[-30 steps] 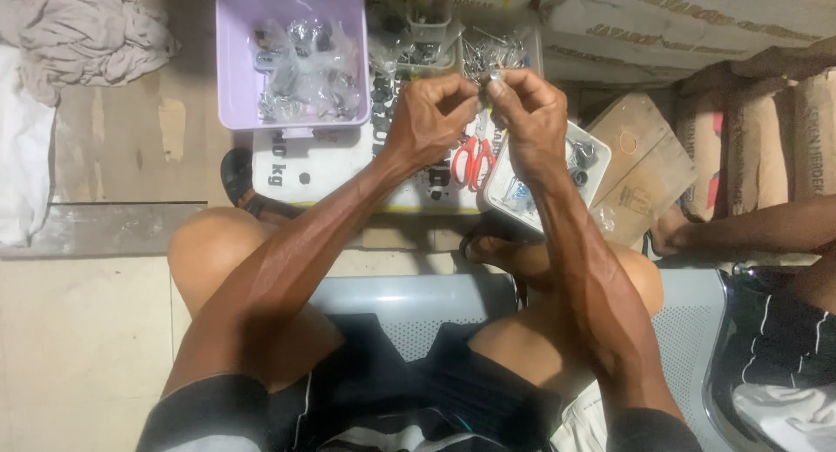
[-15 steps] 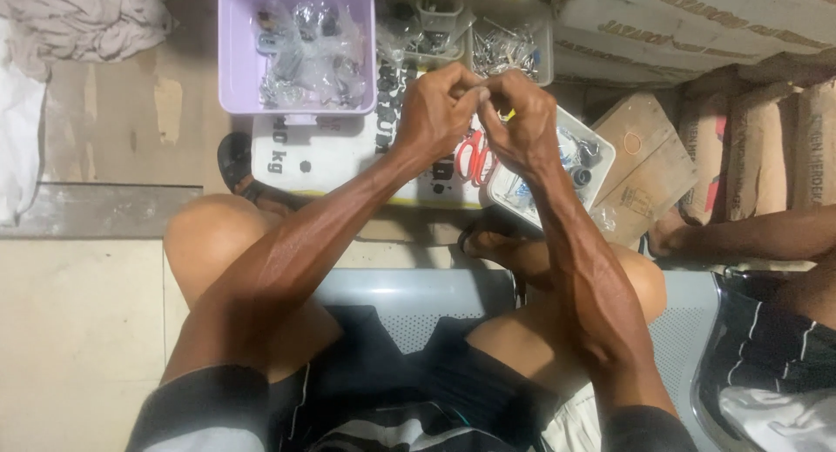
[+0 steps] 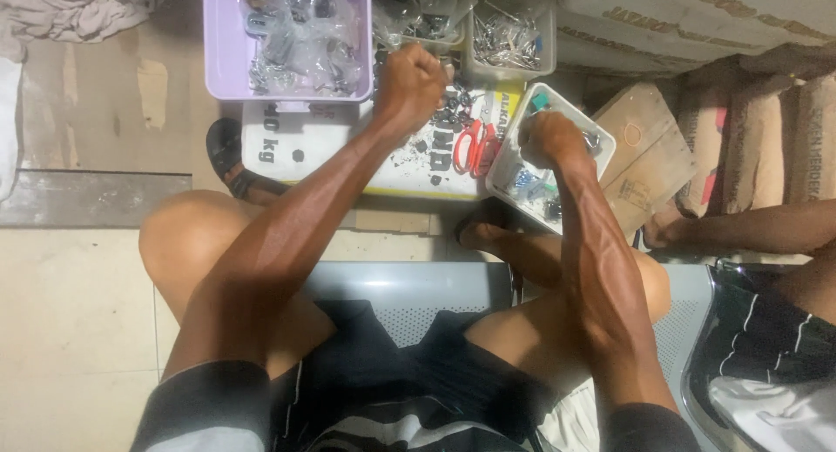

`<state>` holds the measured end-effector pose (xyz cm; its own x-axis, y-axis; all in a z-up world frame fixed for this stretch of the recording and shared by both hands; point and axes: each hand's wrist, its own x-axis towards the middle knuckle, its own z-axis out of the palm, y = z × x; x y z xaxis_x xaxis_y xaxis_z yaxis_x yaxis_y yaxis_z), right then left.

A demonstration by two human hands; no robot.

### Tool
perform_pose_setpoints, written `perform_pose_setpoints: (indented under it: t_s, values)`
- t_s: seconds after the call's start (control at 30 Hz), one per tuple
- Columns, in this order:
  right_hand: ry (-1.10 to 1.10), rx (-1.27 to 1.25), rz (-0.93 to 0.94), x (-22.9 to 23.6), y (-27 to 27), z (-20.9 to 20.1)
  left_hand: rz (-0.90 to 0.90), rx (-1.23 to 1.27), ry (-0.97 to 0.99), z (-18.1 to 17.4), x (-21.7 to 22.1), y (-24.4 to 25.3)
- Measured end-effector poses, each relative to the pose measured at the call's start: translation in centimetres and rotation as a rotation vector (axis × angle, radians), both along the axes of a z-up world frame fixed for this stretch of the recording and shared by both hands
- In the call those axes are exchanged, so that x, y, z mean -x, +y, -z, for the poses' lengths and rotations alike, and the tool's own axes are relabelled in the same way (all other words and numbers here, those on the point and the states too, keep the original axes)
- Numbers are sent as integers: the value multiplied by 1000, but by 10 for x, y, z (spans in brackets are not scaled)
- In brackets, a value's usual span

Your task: The person sits on a low chair and repeatedly picks small metal hardware pieces from a white tray, attaches them to a plastic bag, and places the bag into a purple container. The person also uses red-handled scissors to cut the bags. The workspace includes multiple trays of hardware and stacked boxes.

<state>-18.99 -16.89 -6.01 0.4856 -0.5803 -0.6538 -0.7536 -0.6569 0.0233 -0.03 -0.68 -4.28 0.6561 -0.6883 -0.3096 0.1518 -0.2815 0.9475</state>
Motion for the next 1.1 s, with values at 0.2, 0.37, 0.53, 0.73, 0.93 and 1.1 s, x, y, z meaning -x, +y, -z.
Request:
perform_pose_setpoints:
  t_s: [0.2,0.37,0.53,0.73,0.93,1.1]
  values:
    - [-67,192,105,-16,-10,45,102,-192,-56,40,8,-6]
    - [-624,-4,-180,-43,10,55,39,-194,-118,61,20,-14]
    - [-788,-402,-163,-75,35,1,8,-183,-72,73,23,-19]
    - [113,107,-95,-9,4,56,102,-109,-231,110,45,-19]
    - [56,99,-72,45,-7,112,470,93,-201,124,102,-29]
    - [-46,49,2,52,-13,126,625,51,-257,153,139,-48]
